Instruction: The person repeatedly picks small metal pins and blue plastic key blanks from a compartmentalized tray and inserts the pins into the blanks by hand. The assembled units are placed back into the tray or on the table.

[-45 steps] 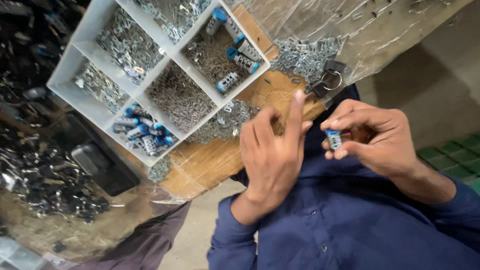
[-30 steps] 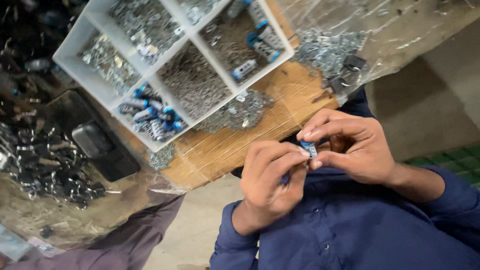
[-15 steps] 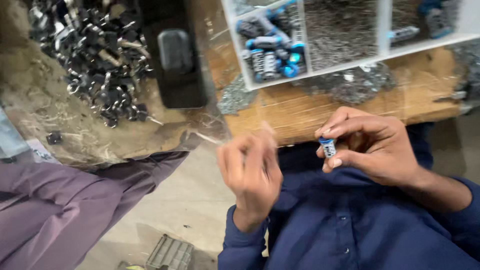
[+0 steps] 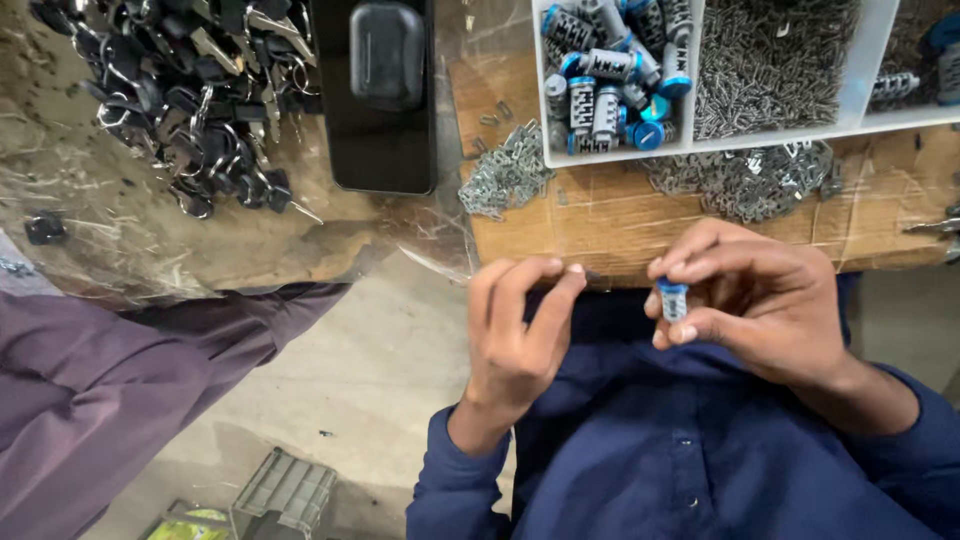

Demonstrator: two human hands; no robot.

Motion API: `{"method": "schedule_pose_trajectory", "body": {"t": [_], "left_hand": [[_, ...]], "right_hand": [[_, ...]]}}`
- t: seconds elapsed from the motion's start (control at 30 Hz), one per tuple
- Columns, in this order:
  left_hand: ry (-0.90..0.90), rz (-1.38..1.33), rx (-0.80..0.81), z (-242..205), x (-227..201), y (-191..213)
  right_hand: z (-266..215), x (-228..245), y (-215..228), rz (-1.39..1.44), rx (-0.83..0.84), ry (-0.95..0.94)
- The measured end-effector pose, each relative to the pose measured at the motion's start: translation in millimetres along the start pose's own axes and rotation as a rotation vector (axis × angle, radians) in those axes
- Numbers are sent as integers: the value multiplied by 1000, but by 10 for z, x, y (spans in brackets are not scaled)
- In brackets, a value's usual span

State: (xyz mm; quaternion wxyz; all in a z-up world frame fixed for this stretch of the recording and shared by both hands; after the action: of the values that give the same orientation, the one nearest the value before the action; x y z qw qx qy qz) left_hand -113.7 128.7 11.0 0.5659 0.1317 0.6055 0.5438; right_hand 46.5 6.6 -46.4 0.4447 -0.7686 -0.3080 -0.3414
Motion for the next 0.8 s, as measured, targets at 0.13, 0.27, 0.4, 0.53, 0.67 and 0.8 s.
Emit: {"method": "schedule_pose_trajectory", "body": {"t": [0.13,0.27,0.4,0.53,0.67,0.8], "left_hand": [[67,-46,-170,-31,82,57],[90,-105,-229,-83,9,173],[-11,-116,-46,-95,-119,73],[-119,-32,13,-61,-147,-92],[-90,-139,-110,-68,-104,25],[183,-89,-204,-137,-119,109]], "right_hand": [[-14,-38,17,22,-24,4],[-105,0,86,50,-33,38],[-140,1,146,36,-30,53],[-194,-6,157,34,-19,50],[-232,0,154,21,-45,56],[-225,-46,187,38,-56,43]]}}
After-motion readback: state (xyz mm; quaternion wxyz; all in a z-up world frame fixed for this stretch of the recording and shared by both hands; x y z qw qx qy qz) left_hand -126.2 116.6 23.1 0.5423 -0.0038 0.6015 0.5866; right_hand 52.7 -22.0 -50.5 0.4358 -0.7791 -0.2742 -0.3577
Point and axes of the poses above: each hand's wrist, its own z-axis towards the middle knuckle, its own y-axis out of the back of the hand, x = y × z, the point moved 7 cm from there along z, towards the middle knuckle, and after that the axes turned 4 degrees about -y, right-handed, at the moved point
